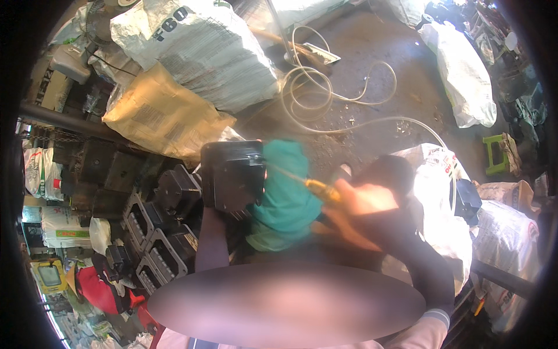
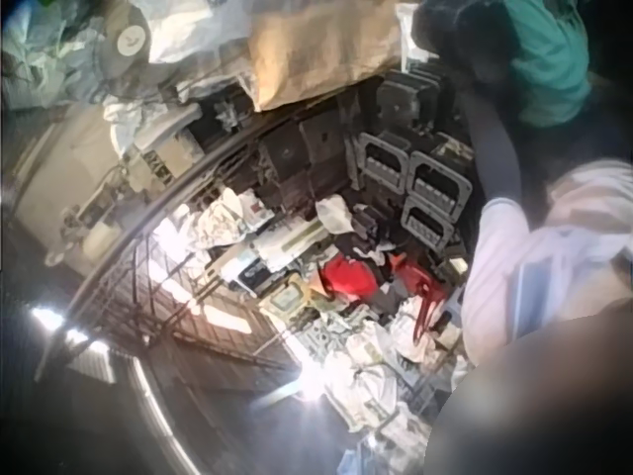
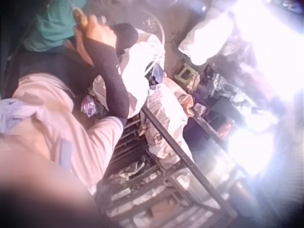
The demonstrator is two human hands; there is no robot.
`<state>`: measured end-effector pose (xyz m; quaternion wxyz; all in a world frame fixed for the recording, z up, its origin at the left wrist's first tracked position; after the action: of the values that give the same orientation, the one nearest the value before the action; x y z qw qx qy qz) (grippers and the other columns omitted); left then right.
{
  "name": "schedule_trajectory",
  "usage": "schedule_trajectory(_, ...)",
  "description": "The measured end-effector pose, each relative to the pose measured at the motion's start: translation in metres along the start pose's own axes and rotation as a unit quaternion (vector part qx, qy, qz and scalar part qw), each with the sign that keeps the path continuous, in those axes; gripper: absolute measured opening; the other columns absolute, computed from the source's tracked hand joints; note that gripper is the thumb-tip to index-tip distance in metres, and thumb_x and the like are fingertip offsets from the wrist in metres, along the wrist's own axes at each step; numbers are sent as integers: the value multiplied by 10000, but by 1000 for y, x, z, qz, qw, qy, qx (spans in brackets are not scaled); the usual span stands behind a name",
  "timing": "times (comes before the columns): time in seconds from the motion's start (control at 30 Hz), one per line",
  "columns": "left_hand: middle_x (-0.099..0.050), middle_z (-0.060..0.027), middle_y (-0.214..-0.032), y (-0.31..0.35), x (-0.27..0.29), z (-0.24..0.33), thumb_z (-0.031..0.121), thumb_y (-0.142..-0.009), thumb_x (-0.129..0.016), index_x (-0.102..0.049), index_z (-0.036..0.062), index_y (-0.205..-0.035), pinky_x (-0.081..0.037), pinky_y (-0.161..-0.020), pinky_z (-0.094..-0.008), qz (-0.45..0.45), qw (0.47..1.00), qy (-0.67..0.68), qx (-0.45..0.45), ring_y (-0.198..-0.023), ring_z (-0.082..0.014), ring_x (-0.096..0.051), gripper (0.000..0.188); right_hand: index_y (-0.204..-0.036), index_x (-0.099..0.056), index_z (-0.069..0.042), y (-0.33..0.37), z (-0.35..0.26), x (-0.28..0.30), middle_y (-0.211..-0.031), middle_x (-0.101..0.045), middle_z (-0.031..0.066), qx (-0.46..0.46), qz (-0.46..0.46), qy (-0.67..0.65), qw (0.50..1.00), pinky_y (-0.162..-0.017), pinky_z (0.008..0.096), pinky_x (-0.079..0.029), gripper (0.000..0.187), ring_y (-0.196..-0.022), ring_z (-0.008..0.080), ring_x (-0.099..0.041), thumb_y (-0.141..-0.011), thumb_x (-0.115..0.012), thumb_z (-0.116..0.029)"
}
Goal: The person cleans black plastic parts by spraying them with a nozzle and wiping them with a green cloth. The person handles the parts one at a time, turning them over to wipe different sides, and places cleaned parts aside.
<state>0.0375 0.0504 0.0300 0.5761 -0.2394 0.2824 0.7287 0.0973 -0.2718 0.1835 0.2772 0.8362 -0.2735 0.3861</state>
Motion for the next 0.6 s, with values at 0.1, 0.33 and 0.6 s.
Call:
schedule_trajectory(0.1,-547,-381,-1280,-1,-3,2,460,-1041,-435,-391,-9,-1495,-587,-845,-529,5,1000,-15,-9,-1053,-455,-662,654,-961,-563,-47,-1,-14,3,-682,-624,218,21,0,5,1000,-653,510,-503,300,-714,438,-655,-892,-722,-293)
schedule_trajectory(0.33,-543,-380,-1289,0,-9,-1,458,-1042,-432,-392,-12,-1493,-586,-854,-525,9,1000,-23,-14,-1062,-451,-661,652,-974,-565,-31,-6,-36,20,-677,-619,216,86,55,10,995,-636,503,-494,317,-692,434,-649,-887,-721,-292)
schedule_trajectory(0.6,-539,-377,-1300,-6,-17,7,457,-1043,-430,-394,-14,-1490,-585,-864,-520,-16,999,17,-36,-1073,-447,-659,650,-969,-568,-48,-10,-7,-10,-681,-631,221,-5,-40,22,999,-649,535,-494,312,-728,450,-652,-887,-717,-309)
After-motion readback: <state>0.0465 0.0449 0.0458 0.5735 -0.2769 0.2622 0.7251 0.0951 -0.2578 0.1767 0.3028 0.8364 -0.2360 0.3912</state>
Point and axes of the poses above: each hand's wrist, its own y-axis away from the middle knuckle, its own x-axis out of the back of the hand, z = x × y, the point moved 6 cm from there along -y, towards the middle knuckle
